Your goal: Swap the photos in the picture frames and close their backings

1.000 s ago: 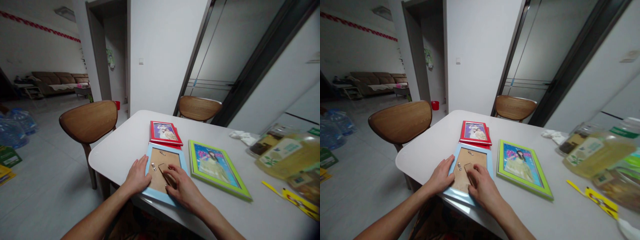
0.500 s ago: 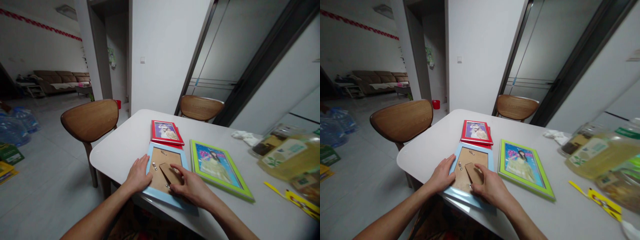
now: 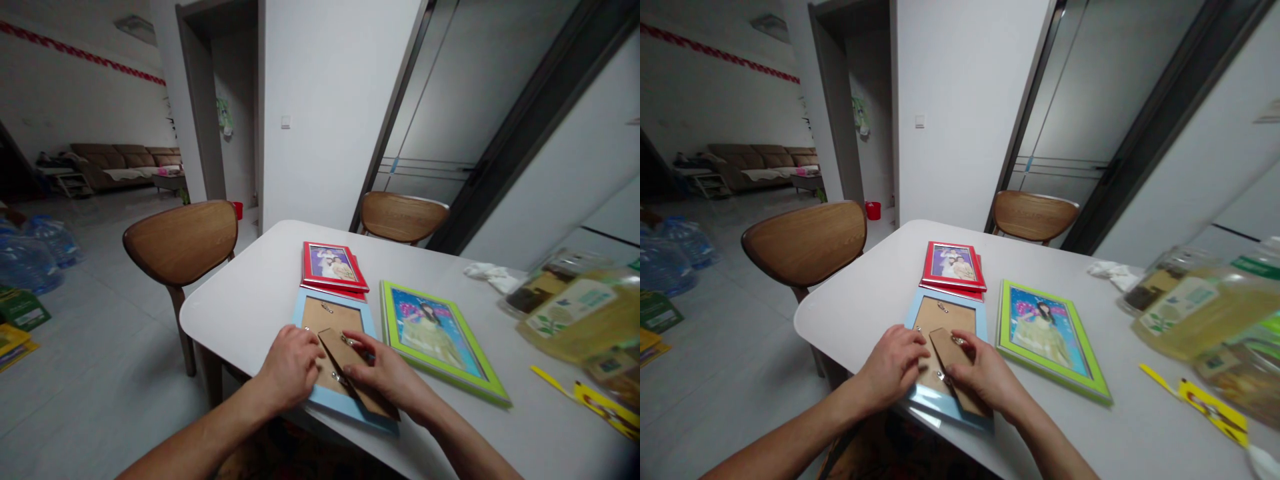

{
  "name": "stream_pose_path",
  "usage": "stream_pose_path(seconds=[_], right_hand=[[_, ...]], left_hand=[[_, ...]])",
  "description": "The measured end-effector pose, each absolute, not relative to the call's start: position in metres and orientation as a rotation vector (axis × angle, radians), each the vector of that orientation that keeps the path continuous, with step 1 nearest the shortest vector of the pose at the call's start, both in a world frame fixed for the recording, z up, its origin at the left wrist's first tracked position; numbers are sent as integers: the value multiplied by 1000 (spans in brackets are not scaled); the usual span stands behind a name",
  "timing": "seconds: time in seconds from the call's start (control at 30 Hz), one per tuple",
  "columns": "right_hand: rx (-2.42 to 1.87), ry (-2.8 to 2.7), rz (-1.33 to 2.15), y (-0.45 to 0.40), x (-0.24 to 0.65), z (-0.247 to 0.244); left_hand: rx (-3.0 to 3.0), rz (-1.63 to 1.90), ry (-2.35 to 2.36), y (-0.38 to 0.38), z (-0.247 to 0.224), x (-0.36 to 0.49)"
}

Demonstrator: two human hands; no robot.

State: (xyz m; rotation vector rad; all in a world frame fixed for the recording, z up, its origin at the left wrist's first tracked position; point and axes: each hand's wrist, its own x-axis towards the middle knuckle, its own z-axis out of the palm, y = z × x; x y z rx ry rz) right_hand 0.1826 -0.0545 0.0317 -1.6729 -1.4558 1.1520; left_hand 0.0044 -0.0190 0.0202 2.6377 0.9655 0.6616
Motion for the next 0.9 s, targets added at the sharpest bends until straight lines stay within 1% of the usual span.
stream_pose_path(seconds=[0.07,0.13,0.33,0.5,0.7,0.9], right_hand=[[-1634,-1434,1147,-54,184,29],[-1620,-1408,1132,-54,186,28],[-1624,-1432,1068,-54,190,23],[-1681,-1534,918,-54,190,16],[-1782,-1818,597,-58,190,20],[-1859,-1942,450,-61,187,23]], left_hand=[[2681,609,833,-32,25,12],[2707,567,805,-42,26,18],[2705,511,833,-48,23,21],[2655,514,927,-43,22,15],[2571,589,1106,-35,21,4],[2415,766,1102,-26,7,-1]])
